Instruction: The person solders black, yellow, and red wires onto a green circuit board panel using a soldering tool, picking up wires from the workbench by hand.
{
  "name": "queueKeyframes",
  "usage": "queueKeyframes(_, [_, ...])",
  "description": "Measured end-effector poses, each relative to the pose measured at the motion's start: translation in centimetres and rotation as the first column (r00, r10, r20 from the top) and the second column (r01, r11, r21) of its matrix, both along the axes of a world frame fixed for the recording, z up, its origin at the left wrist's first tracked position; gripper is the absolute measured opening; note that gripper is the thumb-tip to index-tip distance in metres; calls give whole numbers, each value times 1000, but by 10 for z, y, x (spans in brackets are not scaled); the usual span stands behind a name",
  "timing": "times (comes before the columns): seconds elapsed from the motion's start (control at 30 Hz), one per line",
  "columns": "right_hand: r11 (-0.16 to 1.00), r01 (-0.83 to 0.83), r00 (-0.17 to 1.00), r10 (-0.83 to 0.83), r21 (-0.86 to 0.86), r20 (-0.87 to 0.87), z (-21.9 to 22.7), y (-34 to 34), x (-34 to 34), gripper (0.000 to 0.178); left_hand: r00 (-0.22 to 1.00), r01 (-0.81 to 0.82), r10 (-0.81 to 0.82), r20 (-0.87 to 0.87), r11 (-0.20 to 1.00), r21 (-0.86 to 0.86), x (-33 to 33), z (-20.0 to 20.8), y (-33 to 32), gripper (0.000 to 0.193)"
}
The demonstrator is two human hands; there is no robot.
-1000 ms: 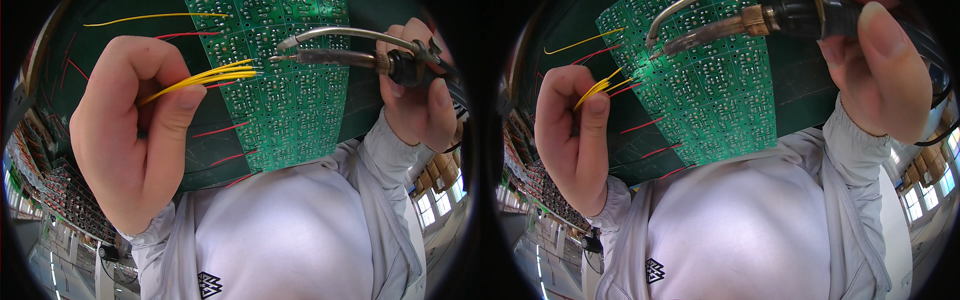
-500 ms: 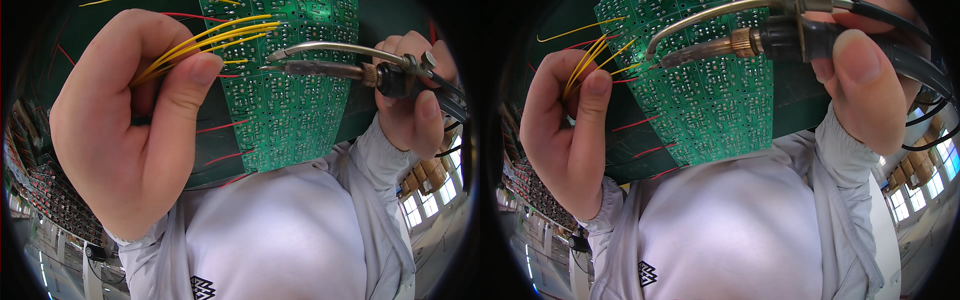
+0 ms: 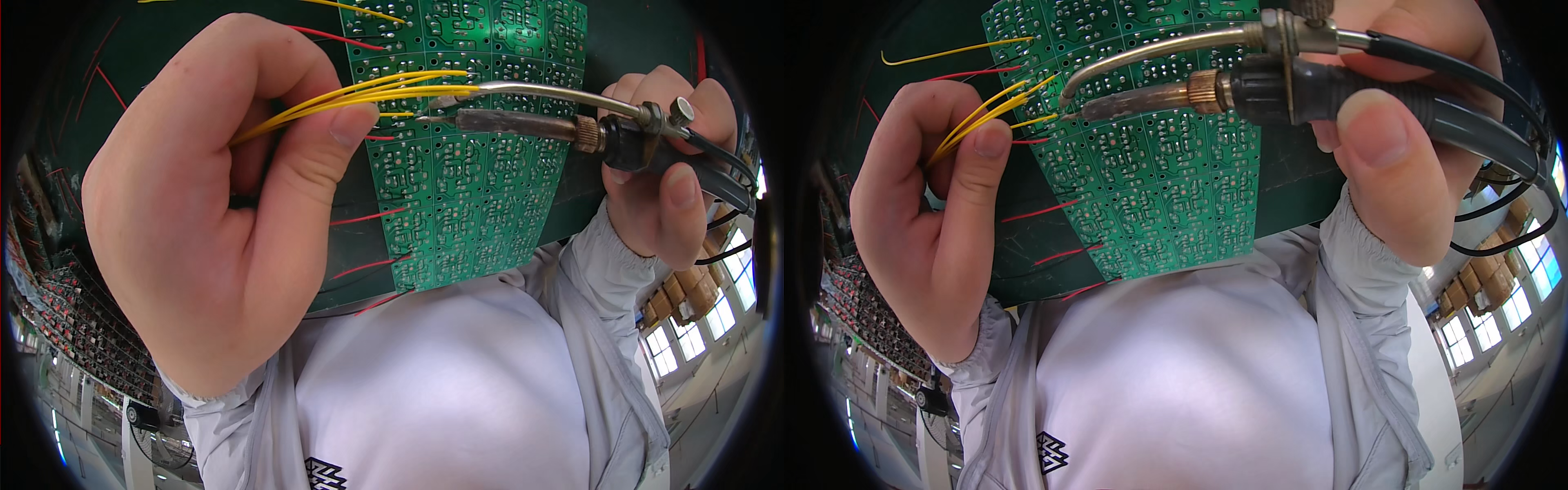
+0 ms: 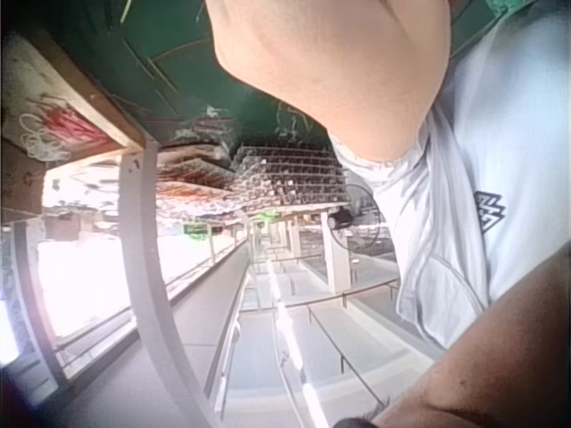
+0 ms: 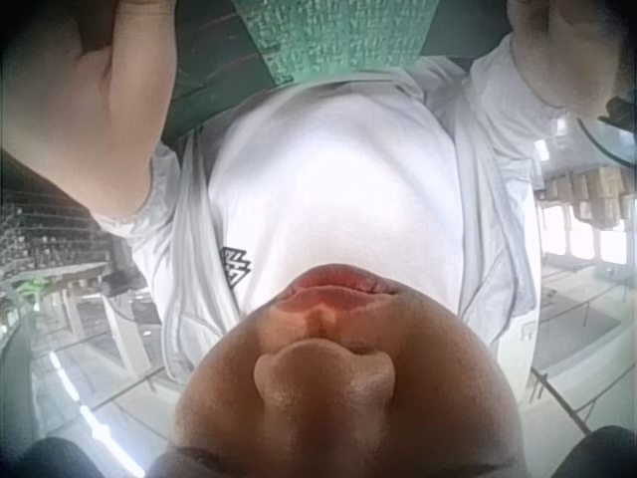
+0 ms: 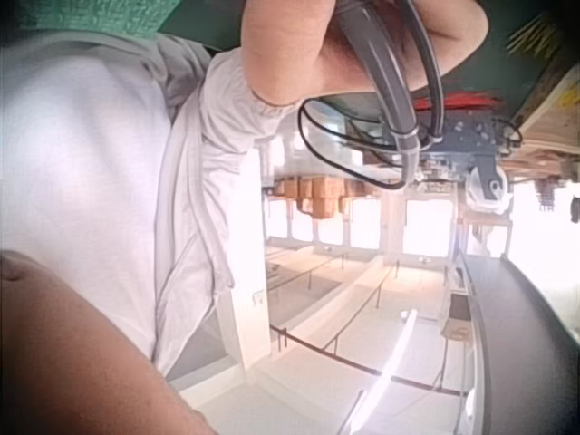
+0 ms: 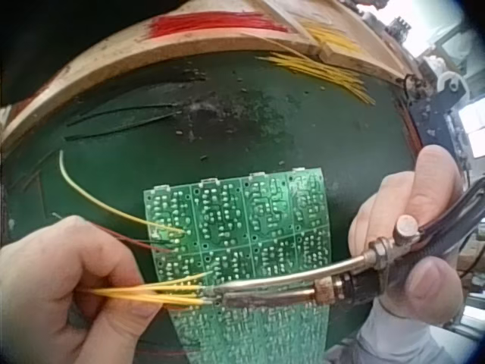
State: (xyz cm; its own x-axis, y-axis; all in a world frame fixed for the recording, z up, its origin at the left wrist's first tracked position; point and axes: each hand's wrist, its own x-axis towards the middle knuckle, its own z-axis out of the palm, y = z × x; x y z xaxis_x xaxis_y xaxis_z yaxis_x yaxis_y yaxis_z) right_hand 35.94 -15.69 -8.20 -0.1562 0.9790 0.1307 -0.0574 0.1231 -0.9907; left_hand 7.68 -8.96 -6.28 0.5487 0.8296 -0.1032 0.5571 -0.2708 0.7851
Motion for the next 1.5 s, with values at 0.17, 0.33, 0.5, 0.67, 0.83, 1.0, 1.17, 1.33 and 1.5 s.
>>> queueKeyframes(0.17, [1000, 16, 1000, -16, -1, 23, 9, 4, 1, 27, 1000, -23, 23, -1, 999, -29, 4, 10, 2, 14])
queueKeyframes(0.33, [1000, -2, 999, 2, 13, 32, 8, 4, 5, 27, 999, -42, 42, 20, 999, -20, 6, 7, 0, 14])
queueKeyframes(0.5, [1000, 4, 1000, -4, -5, 15, 10, 5, 2, 28, 962, -175, 175, 211, 984, -18, 9, -2, -14, 13])
queueKeyframes(0.67, [1000, 7, 1000, -7, -10, 3, 12, 4, 4, 28, 1000, -10, 10, -22, 1000, 11, 5, 12, 3, 13])
queueKeyframes(0.83, [1000, -1, 1000, 1, -15, -9, 12, 5, 0, 28, 999, -27, 27, -23, 1000, 2, 4, 10, -3, 13])
queueKeyframes(1.0, [998, 57, 996, -58, -28, -66, 11, 4, -1, 29, 1000, 22, -22, -15, 1000, 12, -1, 13, 7, 13])
queueKeyframes(1.17, [999, 24, 992, -26, -23, -124, 8, 4, -4, 28, 998, 50, -54, 36, 994, 95, -11, 8, 7, 12])
queueKeyframes(1.33, [999, 32, 989, -36, -33, -145, 5, 1, 2, 25, 995, 49, -39, -96, 994, 98, -25, 7, 13, 13])
queueKeyframes(1.5, [999, 41, 986, -39, 13, -161, -3, 1, -12, 23, 956, -260, 292, 0, 850, 459, -41, 10, 15, 15])
